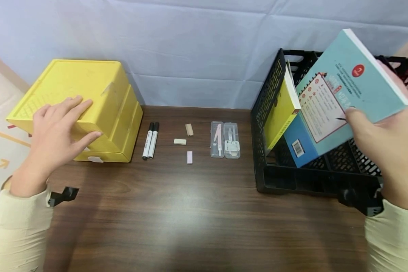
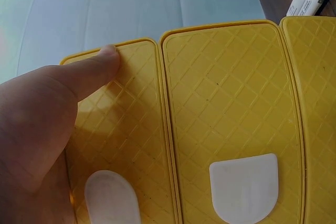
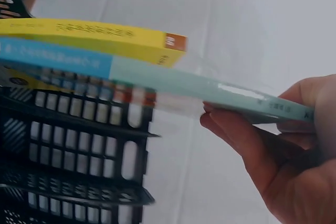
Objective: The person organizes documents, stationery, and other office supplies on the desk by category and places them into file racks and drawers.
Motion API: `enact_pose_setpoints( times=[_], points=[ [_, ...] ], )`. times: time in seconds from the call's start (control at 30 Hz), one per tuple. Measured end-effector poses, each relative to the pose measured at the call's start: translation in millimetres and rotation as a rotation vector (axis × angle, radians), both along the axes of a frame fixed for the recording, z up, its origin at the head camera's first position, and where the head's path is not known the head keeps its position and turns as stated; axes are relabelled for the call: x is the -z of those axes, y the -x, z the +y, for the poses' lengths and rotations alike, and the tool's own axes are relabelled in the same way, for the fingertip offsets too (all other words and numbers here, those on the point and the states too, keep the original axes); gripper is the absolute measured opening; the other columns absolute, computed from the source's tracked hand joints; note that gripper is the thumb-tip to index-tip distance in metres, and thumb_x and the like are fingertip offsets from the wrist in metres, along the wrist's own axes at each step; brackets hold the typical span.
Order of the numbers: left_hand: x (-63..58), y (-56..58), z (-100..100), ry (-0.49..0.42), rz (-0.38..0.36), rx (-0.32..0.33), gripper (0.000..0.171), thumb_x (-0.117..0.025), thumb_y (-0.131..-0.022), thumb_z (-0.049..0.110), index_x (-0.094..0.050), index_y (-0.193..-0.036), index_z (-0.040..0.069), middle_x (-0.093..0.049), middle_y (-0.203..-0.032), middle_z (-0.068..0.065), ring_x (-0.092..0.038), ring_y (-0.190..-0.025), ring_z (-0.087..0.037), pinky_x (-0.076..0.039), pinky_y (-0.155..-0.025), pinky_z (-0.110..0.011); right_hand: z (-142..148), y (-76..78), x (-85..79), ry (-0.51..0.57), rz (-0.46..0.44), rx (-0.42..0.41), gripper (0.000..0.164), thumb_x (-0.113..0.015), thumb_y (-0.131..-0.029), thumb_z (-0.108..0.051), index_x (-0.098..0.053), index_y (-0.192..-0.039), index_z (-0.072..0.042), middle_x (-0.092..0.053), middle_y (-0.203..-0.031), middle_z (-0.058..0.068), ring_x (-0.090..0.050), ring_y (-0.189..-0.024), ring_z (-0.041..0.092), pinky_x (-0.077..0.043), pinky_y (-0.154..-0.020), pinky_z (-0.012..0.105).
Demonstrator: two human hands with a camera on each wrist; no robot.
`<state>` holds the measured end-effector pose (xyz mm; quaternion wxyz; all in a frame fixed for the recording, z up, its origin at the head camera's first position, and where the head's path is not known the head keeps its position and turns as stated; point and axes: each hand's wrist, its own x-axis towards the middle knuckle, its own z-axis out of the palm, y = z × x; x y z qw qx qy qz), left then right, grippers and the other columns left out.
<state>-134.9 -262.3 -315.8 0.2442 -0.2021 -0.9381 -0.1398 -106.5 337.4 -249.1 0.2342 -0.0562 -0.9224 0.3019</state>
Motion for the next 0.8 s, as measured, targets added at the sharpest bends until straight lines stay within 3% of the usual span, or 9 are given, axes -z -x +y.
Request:
enact_pose_setpoints(
  times=[0.13, 0.23, 0.37, 0.53, 0.57, 0.7, 0.8],
  points=[
    [-0.8, 0.1, 0.9, -0.002, -0.014, -0.002, 0.079, -0.086, -0.079, 0.030, -0.054, -0.148, 0.014, -0.050, -0.149, -0.020, -0.045, -0.133, -0.046, -0.020, -0.111, -0.063, -8.3, 14.4, 0.4, 0.035, 0.114, -0.052, 0.066, -0.048, -0.096, -0.003, -0.038, -0.156, -0.027, -0.051, -0.151, 0.006, -0.049, -0.117, -0.006, -0.038, -0.106, 0.019],
    [-0.8, -0.3, 0.9, 0.005, -0.021, -0.007, 0.078, -0.086, -0.079, 0.030, -0.053, -0.148, 0.014, -0.050, -0.150, -0.020, -0.045, -0.133, -0.046, -0.020, -0.111, -0.064, -13.8, 22.1, 2.8, 0.065, 0.085, -0.077, 0.071, -0.050, -0.093, 0.000, -0.038, -0.156, -0.030, -0.051, -0.152, 0.003, -0.051, -0.122, 0.000, -0.039, -0.106, 0.022],
    [-0.6, -1.0, 0.5, 0.006, -0.025, -0.014, 0.079, -0.086, -0.079, 0.030, -0.053, -0.149, 0.014, -0.049, -0.150, -0.020, -0.045, -0.134, -0.046, -0.019, -0.112, -0.063, -16.9, 30.9, 10.7, -0.004, 0.061, -0.084, 0.075, -0.055, -0.093, 0.000, -0.036, -0.157, -0.035, -0.050, -0.153, 0.003, -0.050, -0.125, -0.001, -0.038, -0.106, 0.019],
    [-1.1, -1.4, 0.6, 0.004, -0.021, -0.015, 0.079, -0.087, -0.079, 0.030, -0.053, -0.149, 0.014, -0.050, -0.150, -0.020, -0.045, -0.134, -0.046, -0.019, -0.112, -0.063, -16.1, 38.3, 25.3, -0.052, 0.057, -0.173, 0.077, -0.058, -0.094, -0.001, -0.032, -0.159, -0.034, -0.048, -0.154, 0.008, -0.052, -0.134, 0.033, -0.034, -0.106, 0.015],
    [-1.3, -1.4, 0.8, 0.005, -0.021, -0.015, 0.079, -0.087, -0.079, 0.030, -0.053, -0.149, 0.014, -0.050, -0.150, -0.020, -0.045, -0.134, -0.046, -0.019, -0.112, -0.063, -15.6, 39.3, 28.0, -0.053, 0.049, -0.184, 0.076, -0.058, -0.095, -0.002, -0.032, -0.159, -0.035, -0.048, -0.154, 0.008, -0.052, -0.133, 0.034, -0.035, -0.104, 0.013],
    [-1.9, -1.8, 1.8, 0.005, -0.026, -0.014, 0.079, -0.087, -0.079, 0.030, -0.053, -0.149, 0.015, -0.050, -0.150, -0.020, -0.045, -0.134, -0.046, -0.019, -0.112, -0.063, -12.3, 43.3, 37.2, -0.039, 0.018, -0.193, 0.076, -0.059, -0.094, -0.006, -0.032, -0.158, -0.037, -0.050, -0.151, 0.012, -0.054, -0.112, -0.010, -0.040, -0.084, 0.004],
    [-2.2, -2.2, 2.2, 0.005, -0.022, -0.014, 0.079, -0.087, -0.079, 0.030, -0.053, -0.148, 0.014, -0.050, -0.150, -0.020, -0.045, -0.133, -0.046, -0.019, -0.112, -0.063, -11.8, 47.1, 43.2, -0.022, 0.005, -0.207, 0.077, -0.060, -0.093, -0.007, -0.031, -0.158, -0.037, -0.051, -0.150, 0.015, -0.045, -0.091, -0.023, -0.036, -0.071, 0.000]
  ],
)
